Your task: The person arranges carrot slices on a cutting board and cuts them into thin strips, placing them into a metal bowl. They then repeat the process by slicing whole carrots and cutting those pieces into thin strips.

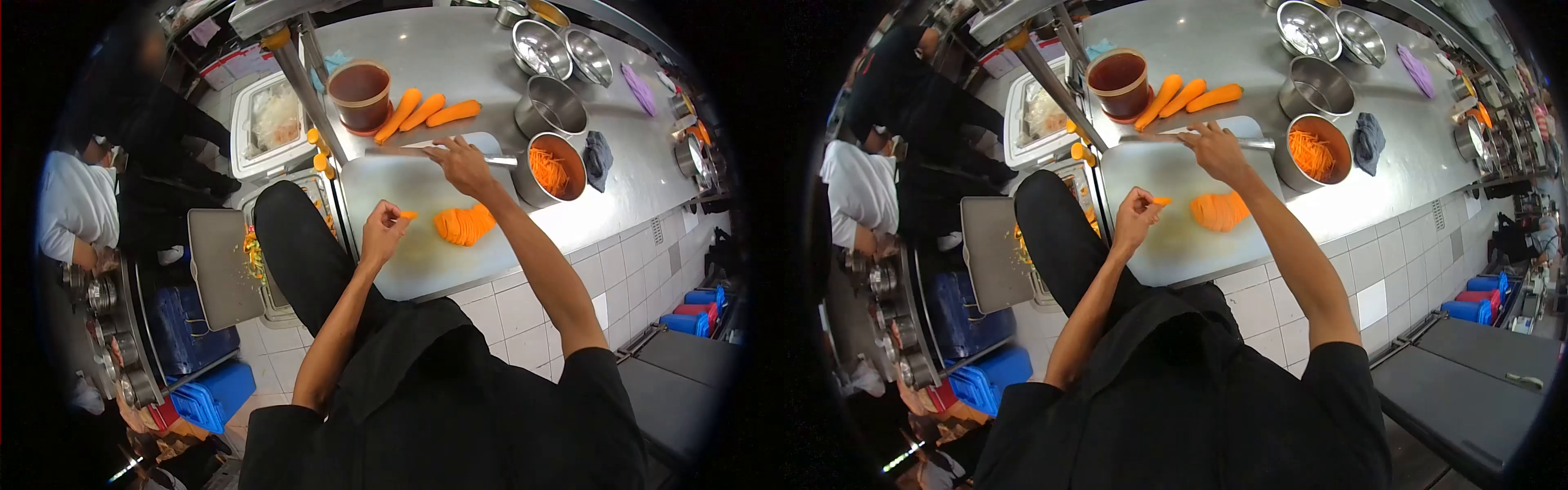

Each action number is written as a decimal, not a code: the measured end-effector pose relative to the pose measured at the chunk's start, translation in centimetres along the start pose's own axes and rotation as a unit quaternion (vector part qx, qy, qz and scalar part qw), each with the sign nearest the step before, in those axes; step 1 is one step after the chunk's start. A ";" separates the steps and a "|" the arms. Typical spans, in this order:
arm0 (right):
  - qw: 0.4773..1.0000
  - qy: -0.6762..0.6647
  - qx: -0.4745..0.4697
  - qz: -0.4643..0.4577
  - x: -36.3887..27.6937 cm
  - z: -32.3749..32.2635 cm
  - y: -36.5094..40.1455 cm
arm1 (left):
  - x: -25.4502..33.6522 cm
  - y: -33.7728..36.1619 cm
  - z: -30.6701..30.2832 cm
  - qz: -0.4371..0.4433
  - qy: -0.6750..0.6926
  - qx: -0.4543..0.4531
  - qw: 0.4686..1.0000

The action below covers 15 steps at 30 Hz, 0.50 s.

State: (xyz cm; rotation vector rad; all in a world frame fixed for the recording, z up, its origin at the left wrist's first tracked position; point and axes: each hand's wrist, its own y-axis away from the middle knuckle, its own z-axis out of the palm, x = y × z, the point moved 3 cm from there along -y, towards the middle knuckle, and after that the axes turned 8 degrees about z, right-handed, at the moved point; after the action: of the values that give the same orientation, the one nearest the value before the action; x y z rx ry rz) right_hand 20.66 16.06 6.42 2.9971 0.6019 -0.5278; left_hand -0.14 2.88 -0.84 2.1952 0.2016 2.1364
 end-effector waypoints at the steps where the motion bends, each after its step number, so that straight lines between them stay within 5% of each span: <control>1: 0.997 0.041 0.043 -0.040 -0.1 0.6 -0.3 | 0.8 -0.4 0.3 0.024 -0.027 -0.061 0.998; 5: 0.992 0.084 0.058 -0.076 0.7 3.1 1.8 | 3.0 0.6 2.5 0.081 -0.131 -0.203 0.967; 9: 0.994 0.089 0.044 -0.054 1.2 3.7 2.8 | 2.6 -0.7 3.9 0.063 -0.191 -0.212 0.956; 12: 0.995 0.047 0.088 -0.018 1.0 1.3 5.1 | 1.5 -1.6 5.0 0.070 -0.168 -0.218 0.959; 15: 0.988 -0.086 -0.036 0.124 0.5 0.2 8.1 | 1.4 -1.5 5.1 0.112 -0.173 -0.202 0.958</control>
State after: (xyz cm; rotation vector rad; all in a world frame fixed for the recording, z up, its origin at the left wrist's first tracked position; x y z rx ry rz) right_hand 24.15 8.72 5.88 2.8592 0.2254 -0.7168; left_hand 4.93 4.76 0.15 2.3625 -0.4809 1.6436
